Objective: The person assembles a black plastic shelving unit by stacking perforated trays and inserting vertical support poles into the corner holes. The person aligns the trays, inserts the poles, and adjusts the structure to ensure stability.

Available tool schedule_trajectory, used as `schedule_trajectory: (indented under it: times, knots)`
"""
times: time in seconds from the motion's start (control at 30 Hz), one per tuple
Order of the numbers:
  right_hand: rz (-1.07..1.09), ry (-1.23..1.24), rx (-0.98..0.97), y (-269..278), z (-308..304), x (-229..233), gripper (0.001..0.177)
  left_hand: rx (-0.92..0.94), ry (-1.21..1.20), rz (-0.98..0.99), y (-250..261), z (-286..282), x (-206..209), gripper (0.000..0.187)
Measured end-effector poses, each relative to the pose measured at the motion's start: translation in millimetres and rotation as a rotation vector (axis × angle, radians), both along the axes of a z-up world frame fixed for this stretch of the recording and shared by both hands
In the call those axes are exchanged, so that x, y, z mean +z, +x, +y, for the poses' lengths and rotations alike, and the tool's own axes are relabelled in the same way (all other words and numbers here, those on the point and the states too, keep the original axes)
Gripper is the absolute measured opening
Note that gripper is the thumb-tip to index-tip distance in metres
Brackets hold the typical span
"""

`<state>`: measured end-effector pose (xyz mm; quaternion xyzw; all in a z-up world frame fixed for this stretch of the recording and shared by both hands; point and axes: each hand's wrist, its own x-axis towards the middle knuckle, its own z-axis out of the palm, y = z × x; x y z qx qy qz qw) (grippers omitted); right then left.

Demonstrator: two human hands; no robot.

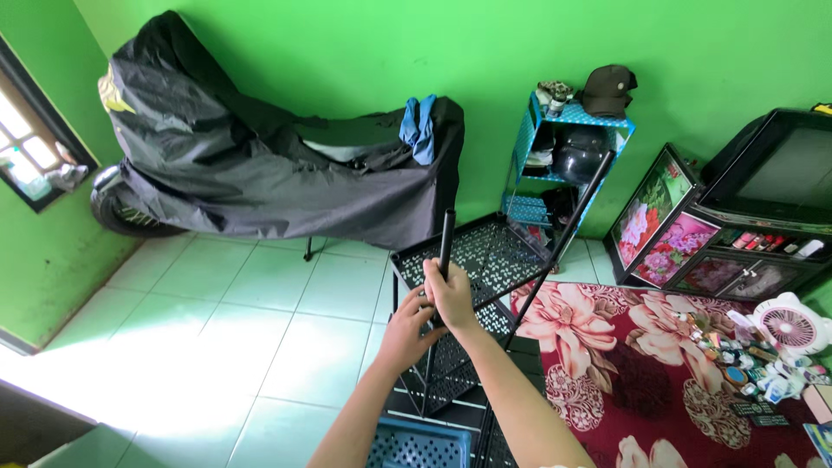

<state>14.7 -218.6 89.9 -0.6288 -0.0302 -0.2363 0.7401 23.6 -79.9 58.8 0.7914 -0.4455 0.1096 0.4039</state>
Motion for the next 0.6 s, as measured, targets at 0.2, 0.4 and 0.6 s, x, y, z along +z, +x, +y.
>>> schedule_trajectory:
  times: [0.2, 0.4, 0.6]
  knots:
    - [-0.009, -0.022, 0.012, 2, -1, 7, 0.04, 0.034, -0.259, 0.007, -12, -20, 3, 0.061]
    - [-0.092, -0.13, 0.179, -19, -18, 0, 0.029, 0.249, -0.205, 0.416, -24, -36, -10, 0.033]
    - [-0.229, -1.133, -0.334, -38, -58, -26, 0.025, 0.193, -0.403, 0.298, -29, -36, 2, 0.017]
